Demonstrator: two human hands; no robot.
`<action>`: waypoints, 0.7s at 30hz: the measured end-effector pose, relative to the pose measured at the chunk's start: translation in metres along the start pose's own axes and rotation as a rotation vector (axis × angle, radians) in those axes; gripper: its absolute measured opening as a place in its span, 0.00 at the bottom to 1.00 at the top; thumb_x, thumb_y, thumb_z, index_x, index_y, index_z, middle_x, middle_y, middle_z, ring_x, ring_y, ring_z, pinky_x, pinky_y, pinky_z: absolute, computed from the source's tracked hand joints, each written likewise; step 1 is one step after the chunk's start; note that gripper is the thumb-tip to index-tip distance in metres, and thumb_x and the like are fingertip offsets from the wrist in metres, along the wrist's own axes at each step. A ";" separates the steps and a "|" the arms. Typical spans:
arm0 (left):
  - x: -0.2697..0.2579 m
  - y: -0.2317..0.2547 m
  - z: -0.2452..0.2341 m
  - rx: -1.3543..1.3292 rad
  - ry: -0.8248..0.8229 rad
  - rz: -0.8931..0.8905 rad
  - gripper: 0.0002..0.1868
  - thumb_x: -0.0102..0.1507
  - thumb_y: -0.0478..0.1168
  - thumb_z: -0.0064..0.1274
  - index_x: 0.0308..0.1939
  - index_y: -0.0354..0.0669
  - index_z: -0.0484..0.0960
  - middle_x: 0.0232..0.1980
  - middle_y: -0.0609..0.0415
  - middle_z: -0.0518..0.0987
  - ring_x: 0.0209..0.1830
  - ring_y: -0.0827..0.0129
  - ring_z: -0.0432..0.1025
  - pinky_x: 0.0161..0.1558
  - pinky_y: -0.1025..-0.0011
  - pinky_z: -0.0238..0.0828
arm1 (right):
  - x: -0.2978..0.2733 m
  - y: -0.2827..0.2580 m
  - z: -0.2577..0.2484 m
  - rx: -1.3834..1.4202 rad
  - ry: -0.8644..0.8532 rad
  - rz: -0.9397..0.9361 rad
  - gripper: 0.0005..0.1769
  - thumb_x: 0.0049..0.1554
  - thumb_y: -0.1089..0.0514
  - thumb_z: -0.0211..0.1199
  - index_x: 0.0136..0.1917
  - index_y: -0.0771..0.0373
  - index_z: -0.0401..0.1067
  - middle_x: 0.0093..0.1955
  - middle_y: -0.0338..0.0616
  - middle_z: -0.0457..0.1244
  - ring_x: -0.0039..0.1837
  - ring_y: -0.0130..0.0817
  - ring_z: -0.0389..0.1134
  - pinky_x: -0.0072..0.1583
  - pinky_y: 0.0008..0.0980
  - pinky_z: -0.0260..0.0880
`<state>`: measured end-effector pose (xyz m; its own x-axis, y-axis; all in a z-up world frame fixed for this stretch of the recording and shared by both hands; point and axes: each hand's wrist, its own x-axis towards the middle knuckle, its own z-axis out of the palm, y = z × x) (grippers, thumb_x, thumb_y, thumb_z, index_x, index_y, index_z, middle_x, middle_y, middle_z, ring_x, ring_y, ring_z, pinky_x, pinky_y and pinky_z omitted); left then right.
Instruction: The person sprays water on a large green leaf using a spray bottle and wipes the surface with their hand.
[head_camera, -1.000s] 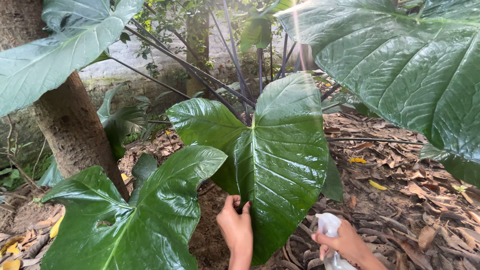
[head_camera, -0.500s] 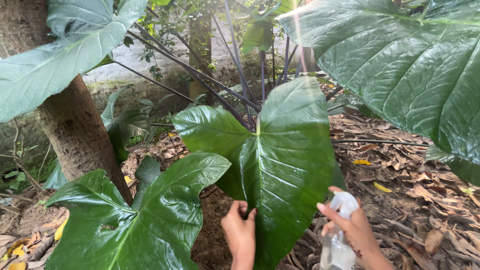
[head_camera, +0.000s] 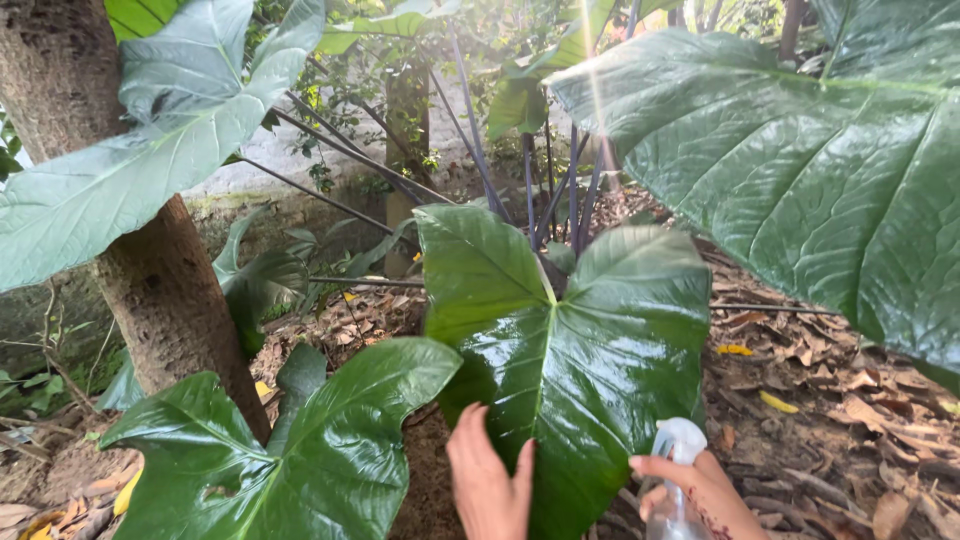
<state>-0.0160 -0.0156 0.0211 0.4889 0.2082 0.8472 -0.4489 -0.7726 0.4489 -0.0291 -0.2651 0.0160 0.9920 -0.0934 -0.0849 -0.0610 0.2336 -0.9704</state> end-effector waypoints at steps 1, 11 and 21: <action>0.003 0.009 0.000 0.009 0.031 0.114 0.38 0.56 0.45 0.67 0.62 0.28 0.66 0.65 0.34 0.69 0.65 0.45 0.65 0.64 0.53 0.62 | 0.001 0.001 -0.002 0.012 0.040 0.061 0.38 0.46 0.60 0.72 0.67 0.59 0.59 0.44 0.53 0.61 0.31 0.47 0.68 0.33 0.45 0.65; 0.076 0.057 0.071 0.085 -0.061 0.336 0.31 0.71 0.43 0.41 0.75 0.29 0.56 0.77 0.40 0.61 0.79 0.51 0.52 0.76 0.43 0.36 | 0.080 0.065 -0.057 -0.096 -0.026 -0.015 0.42 0.44 0.66 0.77 0.69 0.60 0.62 0.45 0.55 0.67 0.32 0.46 0.69 0.35 0.42 0.66; 0.105 0.069 0.080 0.257 -0.254 0.350 0.42 0.67 0.67 0.36 0.77 0.46 0.52 0.80 0.57 0.52 0.82 0.64 0.37 0.73 0.37 0.19 | 0.148 0.133 -0.098 -0.730 0.018 -1.485 0.21 0.42 0.57 0.76 0.52 0.47 0.83 0.61 0.52 0.67 0.66 0.33 0.69 0.64 0.29 0.67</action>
<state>0.0640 -0.0951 0.1185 0.5227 -0.2177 0.8242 -0.4356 -0.8993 0.0387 0.0989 -0.3425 -0.1479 0.2276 0.1832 0.9564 0.8372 -0.5383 -0.0962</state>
